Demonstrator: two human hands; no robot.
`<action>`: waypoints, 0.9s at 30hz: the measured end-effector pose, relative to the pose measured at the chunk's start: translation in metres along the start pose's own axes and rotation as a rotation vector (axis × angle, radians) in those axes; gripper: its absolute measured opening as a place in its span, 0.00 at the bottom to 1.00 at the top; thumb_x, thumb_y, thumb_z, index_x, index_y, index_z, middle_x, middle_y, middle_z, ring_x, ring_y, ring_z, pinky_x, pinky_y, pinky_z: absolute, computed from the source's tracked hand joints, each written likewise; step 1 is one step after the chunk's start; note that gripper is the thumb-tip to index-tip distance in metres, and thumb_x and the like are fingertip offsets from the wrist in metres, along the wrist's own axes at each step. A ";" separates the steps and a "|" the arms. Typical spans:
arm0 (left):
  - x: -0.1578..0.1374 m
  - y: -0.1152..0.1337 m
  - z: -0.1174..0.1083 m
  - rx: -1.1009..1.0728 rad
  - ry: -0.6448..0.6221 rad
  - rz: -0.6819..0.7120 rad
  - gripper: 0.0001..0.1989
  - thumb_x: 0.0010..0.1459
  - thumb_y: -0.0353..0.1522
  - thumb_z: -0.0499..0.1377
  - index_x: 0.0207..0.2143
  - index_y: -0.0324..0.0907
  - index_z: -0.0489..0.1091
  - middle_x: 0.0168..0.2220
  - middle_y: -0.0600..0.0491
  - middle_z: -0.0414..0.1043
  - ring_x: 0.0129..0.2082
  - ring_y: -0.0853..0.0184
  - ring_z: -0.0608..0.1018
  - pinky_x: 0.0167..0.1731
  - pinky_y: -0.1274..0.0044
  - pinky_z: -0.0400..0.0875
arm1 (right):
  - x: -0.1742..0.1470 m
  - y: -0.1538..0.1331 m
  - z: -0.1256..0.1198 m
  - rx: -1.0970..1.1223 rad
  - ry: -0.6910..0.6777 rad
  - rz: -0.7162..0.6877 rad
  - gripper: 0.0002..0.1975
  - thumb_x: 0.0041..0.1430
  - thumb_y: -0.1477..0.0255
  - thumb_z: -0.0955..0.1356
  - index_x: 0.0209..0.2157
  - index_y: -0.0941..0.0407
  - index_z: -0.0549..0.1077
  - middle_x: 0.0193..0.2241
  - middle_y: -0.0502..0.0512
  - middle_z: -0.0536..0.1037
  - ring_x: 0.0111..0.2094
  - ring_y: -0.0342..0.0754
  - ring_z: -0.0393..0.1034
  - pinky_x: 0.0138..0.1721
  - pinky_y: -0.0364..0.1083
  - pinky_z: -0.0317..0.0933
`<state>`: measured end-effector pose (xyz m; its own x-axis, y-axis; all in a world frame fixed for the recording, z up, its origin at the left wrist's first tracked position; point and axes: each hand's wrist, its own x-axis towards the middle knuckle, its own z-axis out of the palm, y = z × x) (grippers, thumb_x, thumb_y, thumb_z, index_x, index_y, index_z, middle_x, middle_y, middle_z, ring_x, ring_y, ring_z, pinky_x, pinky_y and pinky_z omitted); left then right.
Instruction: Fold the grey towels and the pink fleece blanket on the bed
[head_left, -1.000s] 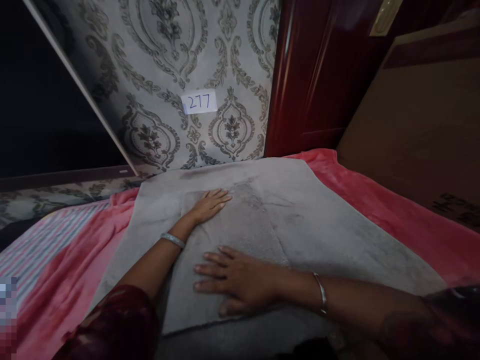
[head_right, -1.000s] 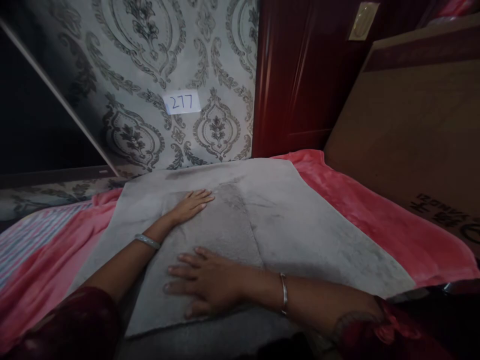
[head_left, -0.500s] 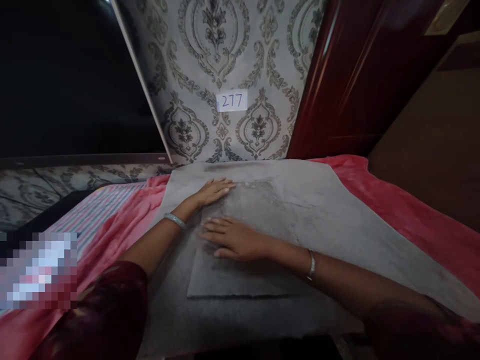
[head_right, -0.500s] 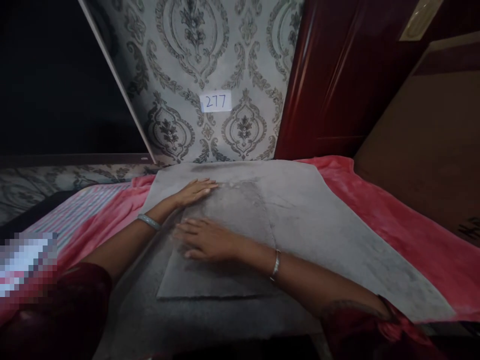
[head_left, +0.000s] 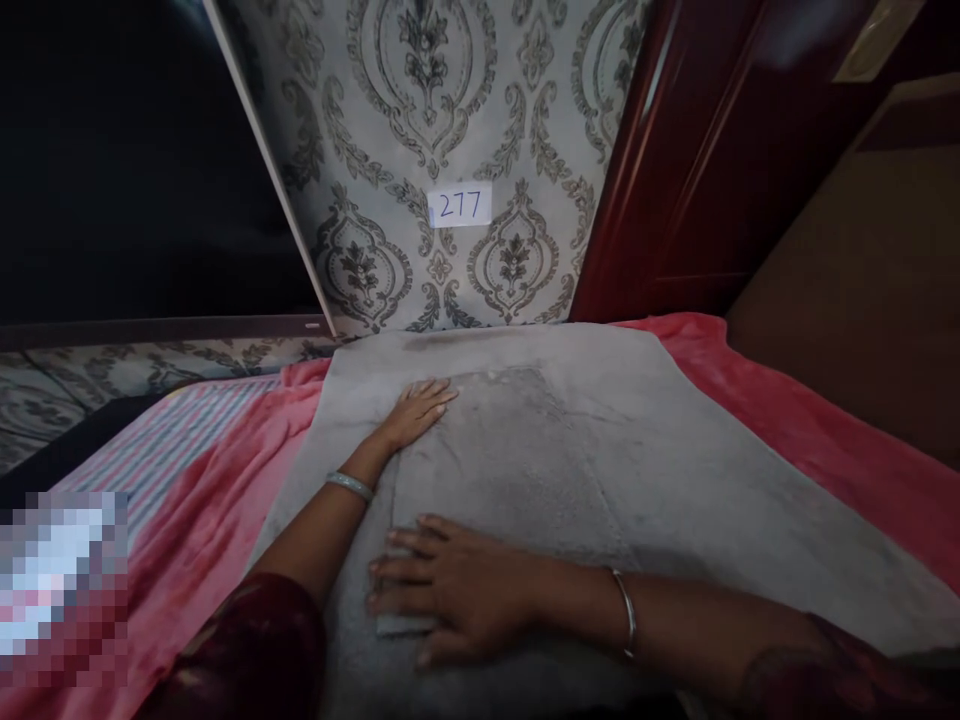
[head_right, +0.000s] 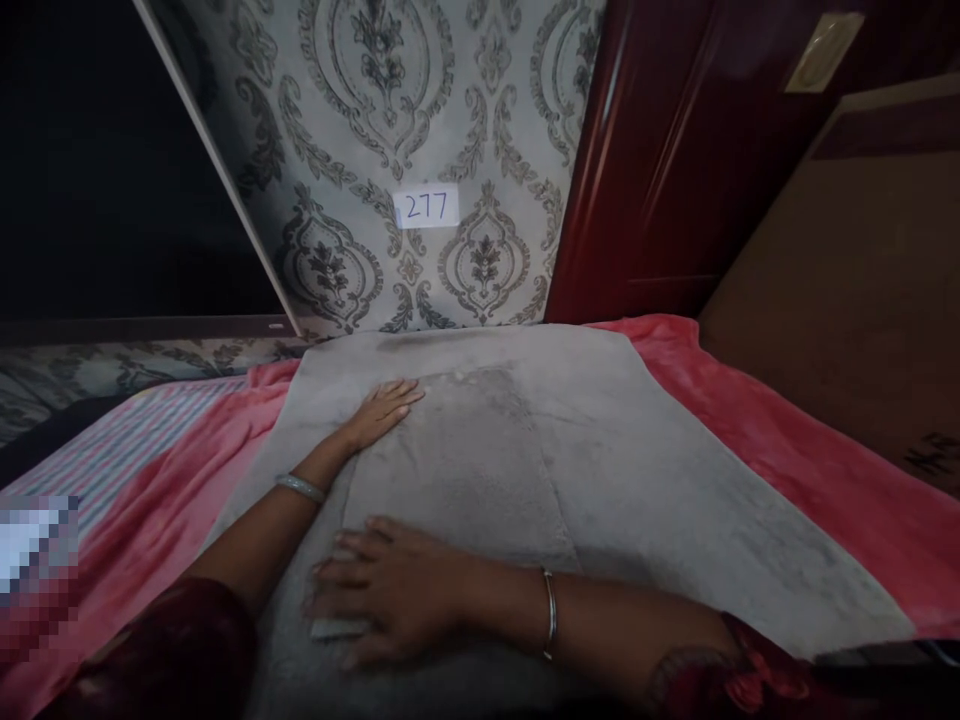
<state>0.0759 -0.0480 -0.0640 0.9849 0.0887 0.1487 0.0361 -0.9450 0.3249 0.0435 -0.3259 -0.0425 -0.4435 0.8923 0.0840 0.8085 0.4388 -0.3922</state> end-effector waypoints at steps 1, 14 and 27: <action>0.000 0.000 0.000 0.003 0.004 0.004 0.25 0.70 0.42 0.43 0.65 0.54 0.63 0.71 0.53 0.53 0.72 0.56 0.50 0.68 0.52 0.38 | -0.002 -0.009 0.002 0.014 -0.005 -0.007 0.31 0.68 0.59 0.66 0.68 0.49 0.58 0.71 0.51 0.52 0.72 0.52 0.34 0.71 0.59 0.28; -0.041 0.022 -0.011 -0.409 0.405 -0.329 0.35 0.57 0.42 0.60 0.66 0.43 0.60 0.66 0.43 0.62 0.67 0.51 0.63 0.66 0.60 0.57 | -0.142 0.035 -0.003 0.505 1.015 0.701 0.32 0.60 0.54 0.67 0.63 0.52 0.66 0.65 0.63 0.65 0.65 0.57 0.59 0.66 0.62 0.49; -0.185 0.133 -0.004 -1.451 0.529 -0.781 0.25 0.53 0.29 0.63 0.55 0.42 0.67 0.43 0.48 0.79 0.43 0.63 0.81 0.46 0.71 0.74 | -0.170 0.017 0.018 1.253 1.234 0.817 0.19 0.44 0.62 0.73 0.40 0.51 0.76 0.42 0.54 0.81 0.50 0.55 0.74 0.59 0.55 0.63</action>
<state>-0.1020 -0.1890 -0.0448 0.6419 0.7170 -0.2718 -0.0231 0.3724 0.9278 0.1256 -0.4724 -0.0801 0.7643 0.6269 -0.1514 -0.2938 0.1296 -0.9470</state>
